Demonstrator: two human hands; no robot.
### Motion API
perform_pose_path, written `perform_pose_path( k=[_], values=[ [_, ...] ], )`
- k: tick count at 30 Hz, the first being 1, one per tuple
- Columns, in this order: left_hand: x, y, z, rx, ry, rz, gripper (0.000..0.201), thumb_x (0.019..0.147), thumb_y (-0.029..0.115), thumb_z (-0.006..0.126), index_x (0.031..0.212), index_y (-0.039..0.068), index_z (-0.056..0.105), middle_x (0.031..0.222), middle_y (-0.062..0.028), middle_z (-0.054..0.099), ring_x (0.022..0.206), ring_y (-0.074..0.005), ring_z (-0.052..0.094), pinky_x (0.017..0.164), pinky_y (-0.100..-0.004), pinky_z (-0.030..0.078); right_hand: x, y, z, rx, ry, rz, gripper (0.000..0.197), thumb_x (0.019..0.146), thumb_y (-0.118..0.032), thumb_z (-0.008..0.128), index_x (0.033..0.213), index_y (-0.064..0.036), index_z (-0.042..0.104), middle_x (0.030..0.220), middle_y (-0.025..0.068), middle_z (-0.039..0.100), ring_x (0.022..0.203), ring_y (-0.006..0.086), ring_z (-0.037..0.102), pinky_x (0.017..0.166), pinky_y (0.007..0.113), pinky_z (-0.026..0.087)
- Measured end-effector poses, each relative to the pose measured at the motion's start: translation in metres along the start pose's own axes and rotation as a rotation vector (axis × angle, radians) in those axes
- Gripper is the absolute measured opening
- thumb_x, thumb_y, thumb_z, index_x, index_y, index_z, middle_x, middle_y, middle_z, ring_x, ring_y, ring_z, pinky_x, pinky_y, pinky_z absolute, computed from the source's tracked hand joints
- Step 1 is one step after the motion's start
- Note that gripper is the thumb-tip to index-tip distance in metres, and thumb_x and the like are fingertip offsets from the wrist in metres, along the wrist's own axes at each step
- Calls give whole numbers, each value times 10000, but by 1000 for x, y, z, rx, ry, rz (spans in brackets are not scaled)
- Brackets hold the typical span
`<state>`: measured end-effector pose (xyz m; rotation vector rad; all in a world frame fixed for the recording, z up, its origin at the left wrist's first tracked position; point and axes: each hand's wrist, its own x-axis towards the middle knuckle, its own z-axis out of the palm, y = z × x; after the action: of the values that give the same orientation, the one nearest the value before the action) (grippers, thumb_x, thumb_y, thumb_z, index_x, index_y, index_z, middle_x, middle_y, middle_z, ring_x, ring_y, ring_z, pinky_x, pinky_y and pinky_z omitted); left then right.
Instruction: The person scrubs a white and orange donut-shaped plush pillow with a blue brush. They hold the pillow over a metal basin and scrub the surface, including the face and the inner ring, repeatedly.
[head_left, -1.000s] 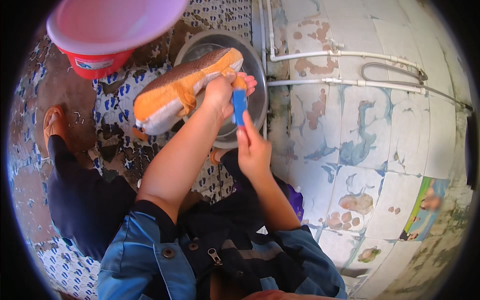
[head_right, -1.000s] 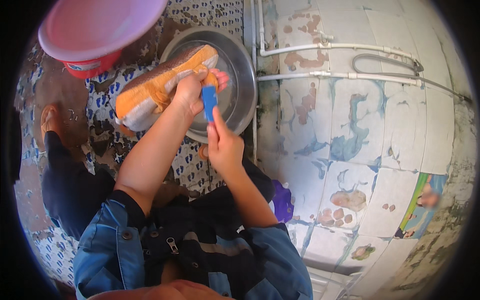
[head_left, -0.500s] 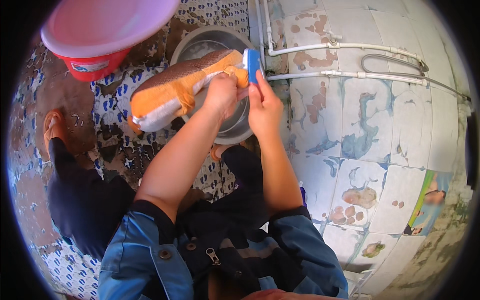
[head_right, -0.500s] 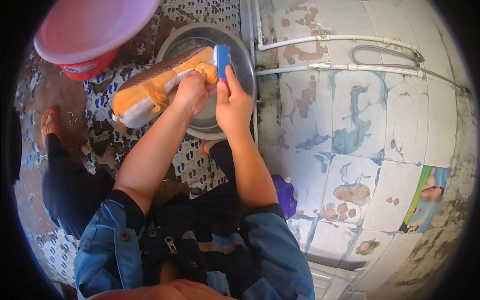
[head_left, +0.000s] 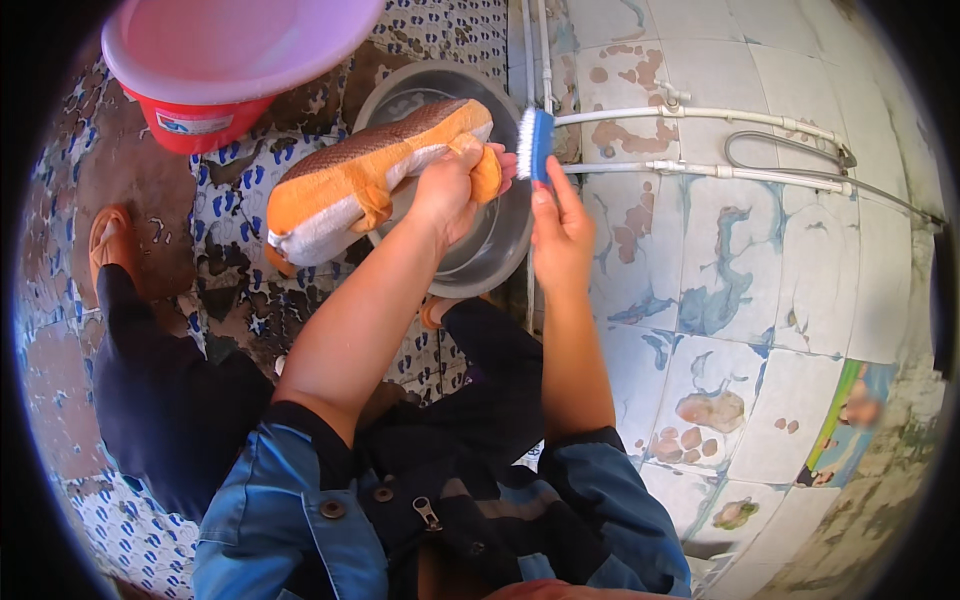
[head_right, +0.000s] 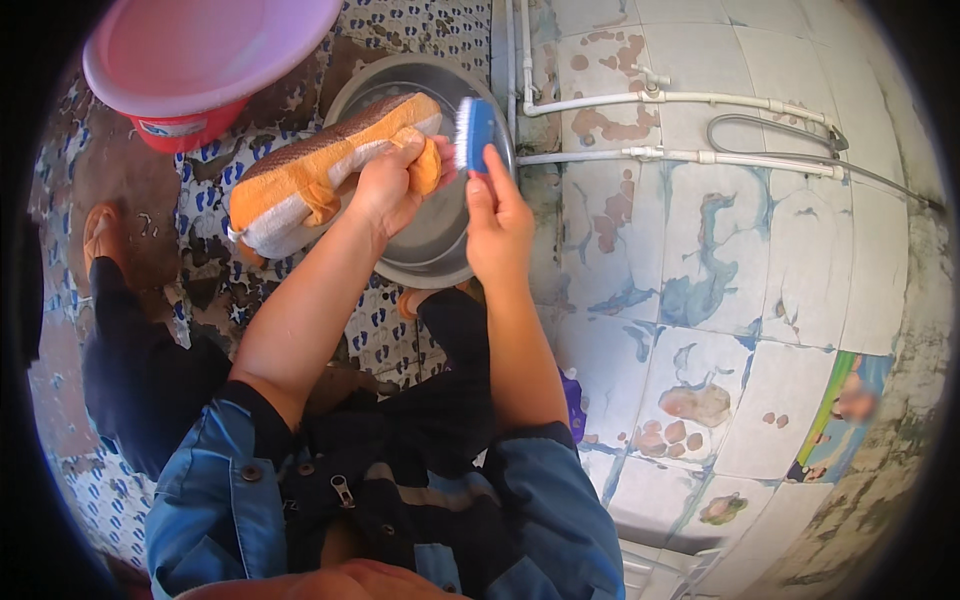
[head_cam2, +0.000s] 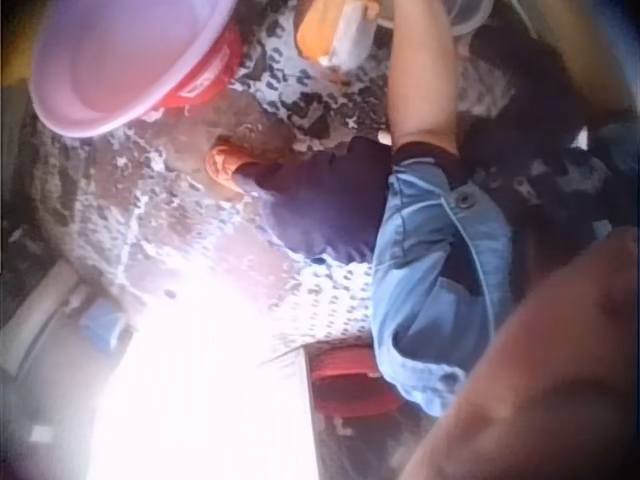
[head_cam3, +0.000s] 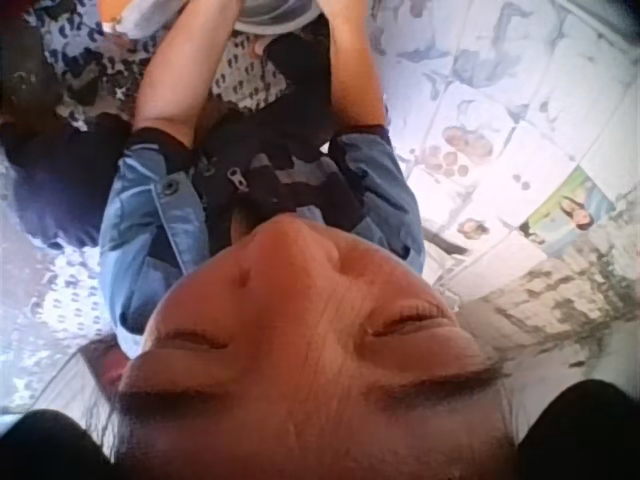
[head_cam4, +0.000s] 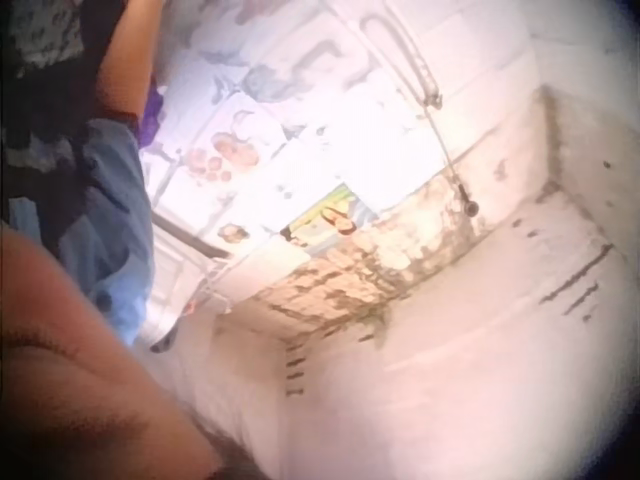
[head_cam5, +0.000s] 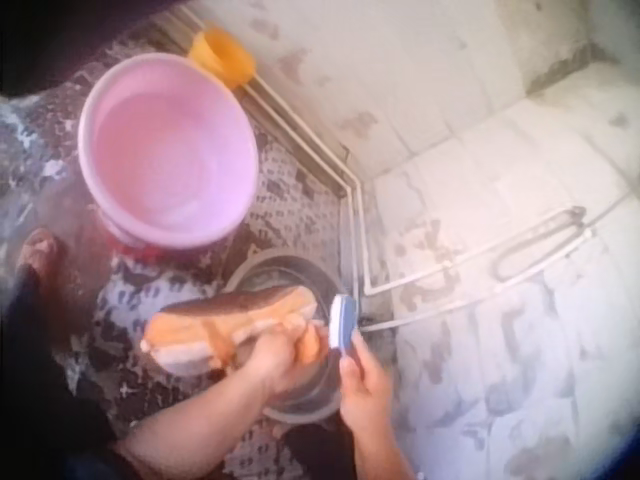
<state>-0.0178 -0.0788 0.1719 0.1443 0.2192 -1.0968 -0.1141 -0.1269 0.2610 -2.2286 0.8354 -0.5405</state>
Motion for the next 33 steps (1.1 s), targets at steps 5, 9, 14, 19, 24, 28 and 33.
perform_pose_path(
  k=[5,9,14,19,24,28,33],
  values=[
    [-4,-1,0,-37,112,-2,287,991,186,355,1106,-41,487,1006,-176,607,908,-259,617,810,-367,516,-29,-22,24,-535,-158,14,408,895,-141,555,1293,-58,508,924,200,662,792,283,676,727,329,508],
    [-1,2,9,-23,50,-60,312,995,194,320,1097,-52,481,1026,-194,598,907,-277,622,824,-377,522,-80,3,13,-380,-110,-196,396,899,-135,550,1283,-43,512,920,210,657,767,264,658,690,335,505],
    [-8,-29,1,-15,47,-105,304,984,173,313,1076,-44,506,1060,-189,595,972,-291,604,864,-389,501,-5,-11,29,-491,-30,-130,363,924,-204,537,1237,-21,549,924,195,672,741,204,639,688,319,488],
    [-5,-3,17,-100,99,-91,335,994,187,280,1109,-56,481,1069,-200,589,1004,-293,590,898,-403,484,-80,0,8,-383,-138,-132,394,916,-133,542,1298,-42,506,1093,181,651,895,166,644,786,289,488],
    [-4,-20,-6,-48,127,-102,304,991,210,344,1086,-12,528,999,-154,609,866,-237,610,802,-375,497,-21,4,21,-414,-30,-217,376,899,-165,557,1257,-51,538,866,218,649,754,267,662,689,326,502],
    [-6,-26,-4,323,115,23,265,947,195,443,1023,-12,592,997,-108,621,843,-181,607,760,-319,474,23,14,20,-132,9,-197,473,870,-218,596,1312,-84,492,878,229,651,801,353,651,713,352,504],
    [-2,-16,-37,842,-28,360,243,906,168,494,1043,3,608,969,-153,654,890,-239,629,793,-351,476,32,2,49,-534,-235,-181,586,832,-347,625,1339,-110,453,962,229,645,914,375,621,788,389,489]
  ],
)
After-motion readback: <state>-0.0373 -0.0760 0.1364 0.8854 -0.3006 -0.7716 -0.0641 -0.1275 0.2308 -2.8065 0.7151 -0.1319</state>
